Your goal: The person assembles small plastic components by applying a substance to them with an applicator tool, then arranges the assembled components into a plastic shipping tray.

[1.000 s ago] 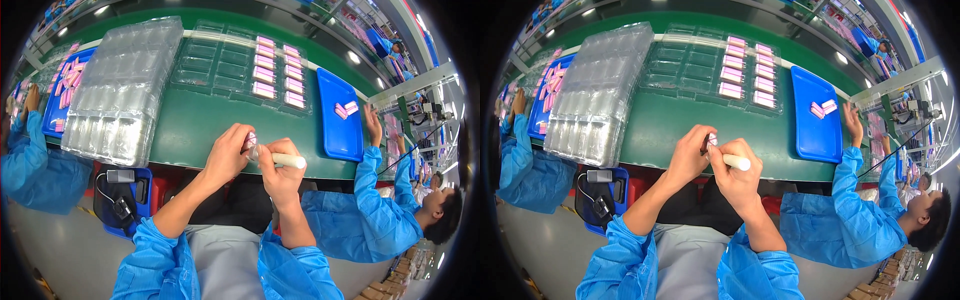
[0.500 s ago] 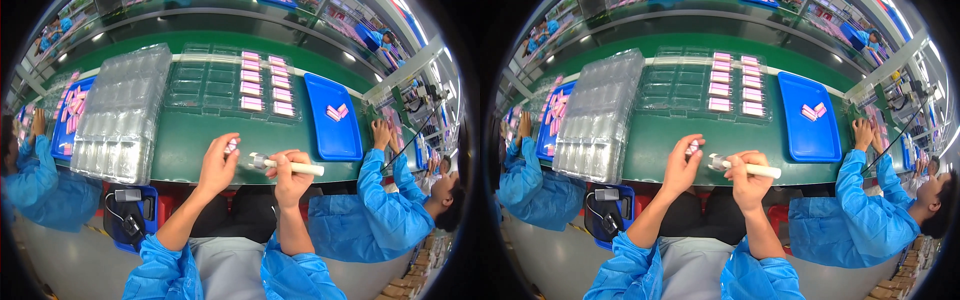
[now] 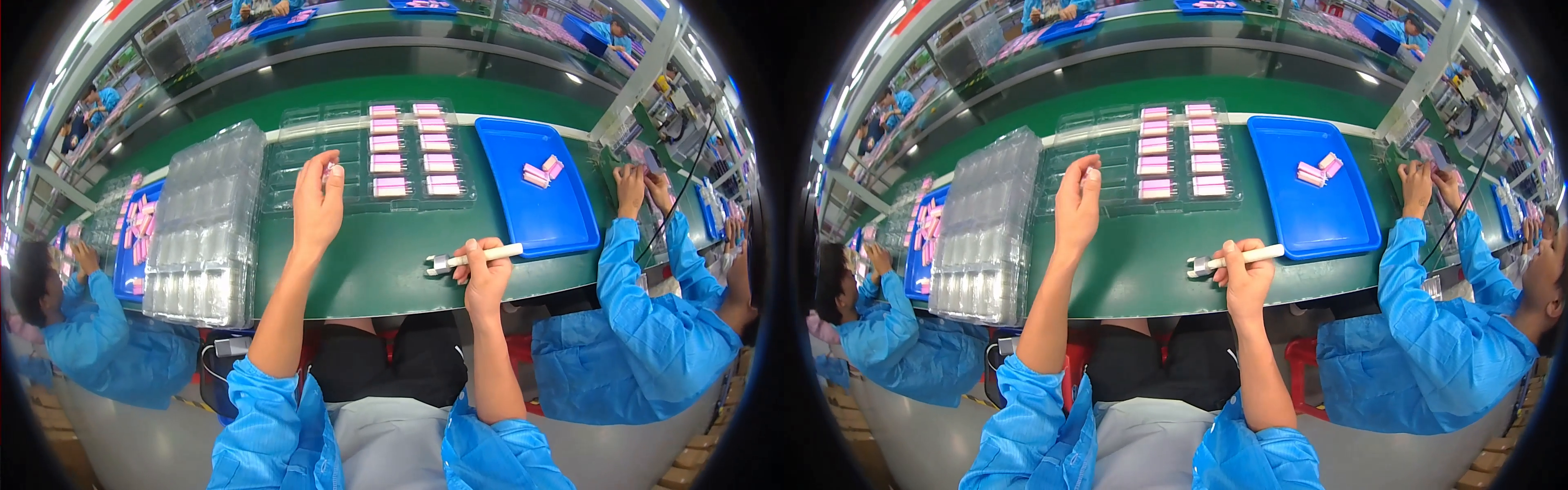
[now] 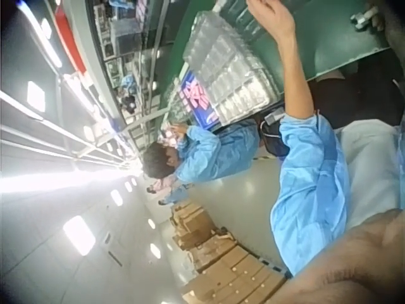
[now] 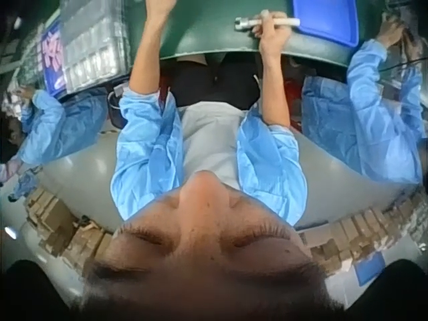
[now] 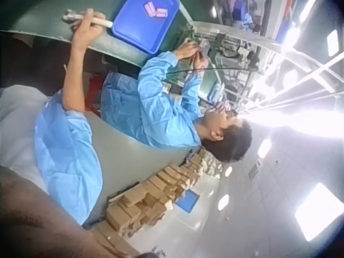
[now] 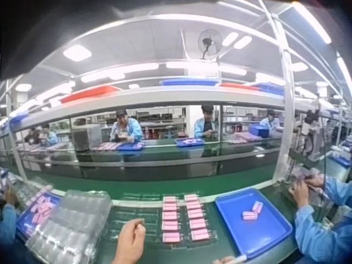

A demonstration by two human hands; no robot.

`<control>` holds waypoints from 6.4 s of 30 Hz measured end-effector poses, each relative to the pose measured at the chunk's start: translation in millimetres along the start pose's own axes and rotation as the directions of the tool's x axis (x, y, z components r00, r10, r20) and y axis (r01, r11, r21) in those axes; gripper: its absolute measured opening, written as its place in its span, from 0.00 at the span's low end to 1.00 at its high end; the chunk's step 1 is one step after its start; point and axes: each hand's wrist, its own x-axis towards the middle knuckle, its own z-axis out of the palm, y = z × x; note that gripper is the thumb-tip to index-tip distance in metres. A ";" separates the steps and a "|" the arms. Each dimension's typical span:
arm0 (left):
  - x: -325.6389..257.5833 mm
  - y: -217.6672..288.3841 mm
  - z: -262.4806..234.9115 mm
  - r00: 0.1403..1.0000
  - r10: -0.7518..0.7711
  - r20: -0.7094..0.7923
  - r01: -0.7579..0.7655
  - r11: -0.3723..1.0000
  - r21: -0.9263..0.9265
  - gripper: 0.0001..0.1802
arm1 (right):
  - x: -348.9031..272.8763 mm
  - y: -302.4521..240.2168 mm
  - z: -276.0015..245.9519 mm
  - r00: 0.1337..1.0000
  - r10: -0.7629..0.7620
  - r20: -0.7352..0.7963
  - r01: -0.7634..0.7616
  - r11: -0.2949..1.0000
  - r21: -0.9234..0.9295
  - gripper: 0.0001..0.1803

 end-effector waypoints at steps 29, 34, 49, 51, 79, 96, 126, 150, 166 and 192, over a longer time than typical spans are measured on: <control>64.2 59.7 292.0 0.638 0.419 0.646 -0.683 0.695 0.225 0.28 | -7.1 6.6 -6.1 1.000 0.009 0.019 -0.010 0.999 0.048 0.08; 73.3 43.5 324.3 0.684 0.283 0.673 -0.627 0.700 0.343 0.29 | -7.2 8.3 -2.6 1.000 0.022 0.002 -0.022 0.997 0.080 0.11; 59.5 55.0 221.2 0.812 -0.003 0.584 0.285 0.874 -0.393 0.19 | -5.4 6.3 -2.3 1.000 0.002 0.009 -0.002 0.997 0.077 0.08; 46.8 62.9 177.6 0.826 -0.046 0.562 0.338 0.838 -0.428 0.19 | -4.3 2.4 -3.0 1.000 -0.012 -0.014 0.012 0.999 0.049 0.08; -95.5 4.8 -16.9 0.894 -0.174 0.413 0.196 0.981 -0.011 0.17 | -3.2 -41.6 48.6 0.931 -0.020 0.364 0.076 0.987 -0.139 0.08; -93.8 6.5 -15.0 0.890 -0.147 0.431 0.065 0.978 0.199 0.18 | 28.0 -63.4 100.1 0.792 0.010 0.610 0.256 0.902 -0.347 0.07; -104.0 3.5 -7.8 0.934 -0.167 0.317 0.124 0.981 0.149 0.16 | -0.4 -56.3 93.6 0.811 -0.135 0.569 0.403 0.834 -0.377 0.06; -92.1 -4.2 -18.7 0.870 -0.121 0.478 0.148 0.989 -0.017 0.16 | -11.8 -56.9 102.3 0.726 -0.208 0.656 0.578 0.700 -0.418 0.08; -116.5 2.0 3.1 0.978 -0.119 0.172 0.117 0.993 0.023 0.17 | -36.7 -47.6 98.6 0.767 -0.330 0.551 0.568 0.749 -0.342 0.07; -112.1 -14.1 -5.2 0.961 -0.246 0.124 0.271 0.764 -0.586 0.18 | -24.3 -44.9 61.8 0.964 -0.146 0.223 0.165 0.984 -0.070 0.07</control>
